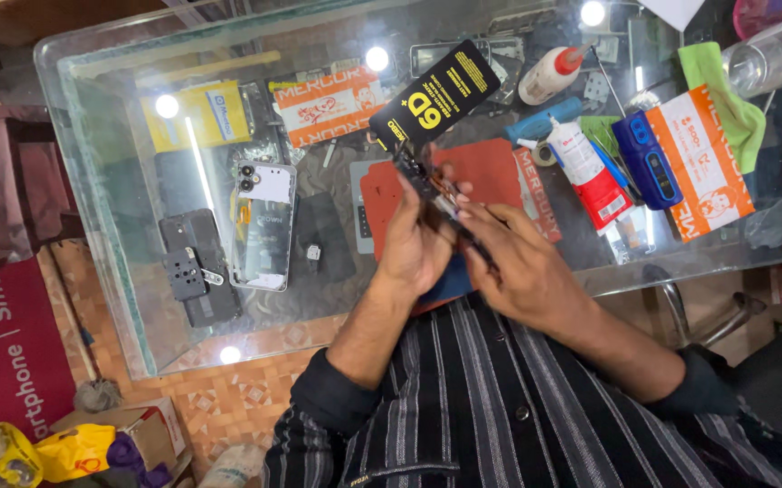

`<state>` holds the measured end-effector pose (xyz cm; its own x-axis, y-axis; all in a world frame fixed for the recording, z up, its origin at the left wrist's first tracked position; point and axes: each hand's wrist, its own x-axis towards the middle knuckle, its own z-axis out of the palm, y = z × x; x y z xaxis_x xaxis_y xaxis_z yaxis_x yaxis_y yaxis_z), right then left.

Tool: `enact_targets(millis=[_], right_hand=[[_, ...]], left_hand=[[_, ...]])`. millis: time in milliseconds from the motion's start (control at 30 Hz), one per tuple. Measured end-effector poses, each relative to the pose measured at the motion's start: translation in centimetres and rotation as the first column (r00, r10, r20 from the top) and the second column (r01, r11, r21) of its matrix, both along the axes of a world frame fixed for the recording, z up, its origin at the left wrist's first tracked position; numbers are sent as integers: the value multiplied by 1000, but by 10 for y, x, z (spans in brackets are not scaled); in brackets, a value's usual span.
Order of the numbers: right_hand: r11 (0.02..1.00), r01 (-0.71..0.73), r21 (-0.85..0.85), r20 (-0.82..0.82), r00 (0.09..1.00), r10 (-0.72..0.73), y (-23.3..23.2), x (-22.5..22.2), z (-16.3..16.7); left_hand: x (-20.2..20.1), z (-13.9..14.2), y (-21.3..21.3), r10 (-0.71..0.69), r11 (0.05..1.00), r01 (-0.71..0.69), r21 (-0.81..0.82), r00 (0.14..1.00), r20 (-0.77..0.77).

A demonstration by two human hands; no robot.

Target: The person works at a glass display counter handling a replacement phone screen with its flex cable, peeling its protective film and fitting it to a disassembled phone frame. They press the assembly together, power the phone on to a boot screen, plug in a charging cable, and later handle the phone body and a battery at the bench.

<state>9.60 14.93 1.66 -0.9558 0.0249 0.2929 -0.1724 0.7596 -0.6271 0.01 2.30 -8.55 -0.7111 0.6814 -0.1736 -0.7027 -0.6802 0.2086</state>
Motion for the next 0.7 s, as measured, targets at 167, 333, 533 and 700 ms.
enact_targets(millis=[167, 333, 533, 700], right_hand=[[961, 69, -266, 59, 997, -55, 9, 0, -22], [929, 34, -368, 30, 999, -25, 19, 1, -34], [458, 311, -833, 311, 947, -78, 27, -12, -70], [346, 339, -875, 354, 935, -22, 35, -15, -93]], left_hand=[[-20, -18, 4, 21, 982, -61, -177, 976, -218], [-30, -22, 7, -15, 956, -36, -291, 985, -171], [-28, -18, 7, -109, 955, 49, -293, 975, -194], [-30, -13, 7, -139, 950, 61, -307, 961, -238]])
